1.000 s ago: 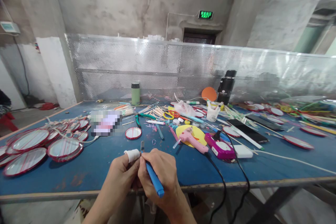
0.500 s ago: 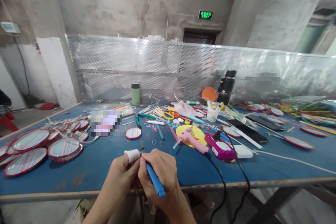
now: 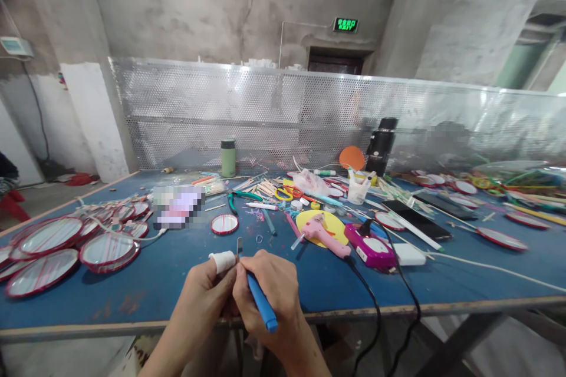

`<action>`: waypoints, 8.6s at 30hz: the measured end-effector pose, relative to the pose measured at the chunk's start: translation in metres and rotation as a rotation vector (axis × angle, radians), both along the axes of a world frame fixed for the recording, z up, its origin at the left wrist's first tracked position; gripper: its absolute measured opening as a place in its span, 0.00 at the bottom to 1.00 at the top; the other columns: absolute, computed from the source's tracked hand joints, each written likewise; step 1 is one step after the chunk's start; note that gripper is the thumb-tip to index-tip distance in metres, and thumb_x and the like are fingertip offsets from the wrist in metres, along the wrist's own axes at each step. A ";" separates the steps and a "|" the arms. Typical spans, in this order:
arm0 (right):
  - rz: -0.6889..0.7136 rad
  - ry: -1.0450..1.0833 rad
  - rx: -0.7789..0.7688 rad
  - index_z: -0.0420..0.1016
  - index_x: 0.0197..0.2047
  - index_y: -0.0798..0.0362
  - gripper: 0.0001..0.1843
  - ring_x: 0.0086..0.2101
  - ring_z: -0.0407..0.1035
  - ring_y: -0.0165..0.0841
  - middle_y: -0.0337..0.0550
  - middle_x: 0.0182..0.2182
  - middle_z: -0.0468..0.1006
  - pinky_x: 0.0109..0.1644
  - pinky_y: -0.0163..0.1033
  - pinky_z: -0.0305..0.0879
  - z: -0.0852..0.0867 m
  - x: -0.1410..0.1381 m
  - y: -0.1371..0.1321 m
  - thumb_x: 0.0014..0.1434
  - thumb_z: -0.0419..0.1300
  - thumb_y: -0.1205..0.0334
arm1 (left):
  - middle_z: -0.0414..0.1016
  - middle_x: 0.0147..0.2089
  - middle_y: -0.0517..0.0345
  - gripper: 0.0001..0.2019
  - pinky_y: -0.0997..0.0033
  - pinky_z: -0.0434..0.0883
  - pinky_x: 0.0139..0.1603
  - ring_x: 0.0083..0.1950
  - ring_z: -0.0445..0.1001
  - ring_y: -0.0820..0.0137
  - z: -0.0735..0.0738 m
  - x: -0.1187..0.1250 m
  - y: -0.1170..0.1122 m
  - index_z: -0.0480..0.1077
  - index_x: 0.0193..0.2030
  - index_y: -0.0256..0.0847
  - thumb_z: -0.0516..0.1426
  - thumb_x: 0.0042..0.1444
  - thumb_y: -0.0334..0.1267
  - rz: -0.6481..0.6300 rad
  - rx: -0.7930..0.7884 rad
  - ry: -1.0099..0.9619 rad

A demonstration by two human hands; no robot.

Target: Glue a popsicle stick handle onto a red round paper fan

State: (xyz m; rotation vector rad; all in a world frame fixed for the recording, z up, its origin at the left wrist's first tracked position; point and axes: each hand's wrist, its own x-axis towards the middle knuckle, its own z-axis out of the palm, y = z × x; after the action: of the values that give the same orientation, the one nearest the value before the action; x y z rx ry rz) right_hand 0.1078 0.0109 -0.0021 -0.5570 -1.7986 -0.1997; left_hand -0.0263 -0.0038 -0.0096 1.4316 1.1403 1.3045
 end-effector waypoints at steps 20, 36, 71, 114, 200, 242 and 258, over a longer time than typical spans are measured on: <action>-0.016 0.015 0.012 0.73 0.39 0.54 0.06 0.27 0.71 0.29 0.39 0.26 0.75 0.35 0.35 0.67 0.003 -0.002 0.000 0.62 0.59 0.74 | 0.64 0.17 0.65 0.18 0.78 0.60 0.19 0.18 0.63 0.74 -0.002 0.000 0.002 0.66 0.27 0.40 0.53 0.61 0.52 -0.007 -0.008 0.013; -0.027 0.008 0.025 0.73 0.39 0.54 0.06 0.27 0.72 0.29 0.40 0.27 0.76 0.36 0.35 0.68 0.001 -0.002 0.000 0.62 0.59 0.73 | 0.65 0.17 0.65 0.18 0.78 0.60 0.19 0.18 0.64 0.74 -0.001 0.000 0.000 0.65 0.27 0.40 0.55 0.60 0.52 -0.015 -0.011 -0.022; -0.075 0.043 0.041 0.74 0.39 0.52 0.06 0.28 0.75 0.30 0.39 0.26 0.78 0.36 0.36 0.71 0.002 -0.001 -0.001 0.62 0.59 0.72 | 0.65 0.17 0.64 0.19 0.78 0.60 0.20 0.18 0.65 0.73 0.000 0.000 0.000 0.67 0.27 0.40 0.54 0.62 0.52 -0.010 0.004 0.016; -0.062 0.046 0.056 0.73 0.38 0.54 0.05 0.27 0.73 0.29 0.40 0.26 0.77 0.36 0.35 0.69 0.002 -0.003 0.001 0.61 0.60 0.73 | 0.65 0.18 0.64 0.19 0.78 0.60 0.19 0.18 0.64 0.74 0.000 0.000 0.001 0.66 0.27 0.40 0.54 0.61 0.52 -0.004 -0.010 0.003; -0.015 -0.010 0.045 0.73 0.40 0.53 0.07 0.28 0.75 0.32 0.41 0.27 0.78 0.36 0.38 0.70 0.002 -0.002 -0.001 0.62 0.59 0.73 | 0.63 0.17 0.65 0.18 0.78 0.60 0.19 0.18 0.64 0.74 -0.001 0.001 0.001 0.63 0.25 0.41 0.55 0.59 0.51 0.014 -0.013 -0.001; -0.001 -0.006 0.036 0.73 0.40 0.54 0.06 0.28 0.73 0.31 0.41 0.27 0.77 0.35 0.37 0.69 0.002 -0.001 -0.001 0.61 0.59 0.74 | 0.63 0.18 0.65 0.19 0.79 0.60 0.19 0.19 0.63 0.74 -0.002 0.000 0.001 0.63 0.25 0.41 0.53 0.61 0.51 0.003 0.009 0.020; -0.001 0.001 0.016 0.73 0.39 0.55 0.06 0.26 0.69 0.30 0.40 0.26 0.74 0.34 0.37 0.66 0.001 -0.001 0.000 0.61 0.59 0.74 | 0.62 0.17 0.66 0.18 0.78 0.59 0.18 0.18 0.62 0.75 -0.002 0.001 0.001 0.64 0.25 0.41 0.55 0.60 0.52 0.005 -0.008 -0.010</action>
State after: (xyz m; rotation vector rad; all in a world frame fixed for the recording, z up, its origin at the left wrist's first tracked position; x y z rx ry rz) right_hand 0.1065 0.0108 -0.0016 -0.5460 -1.7944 -0.2146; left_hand -0.0251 -0.0029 -0.0117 1.4154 1.1422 1.3079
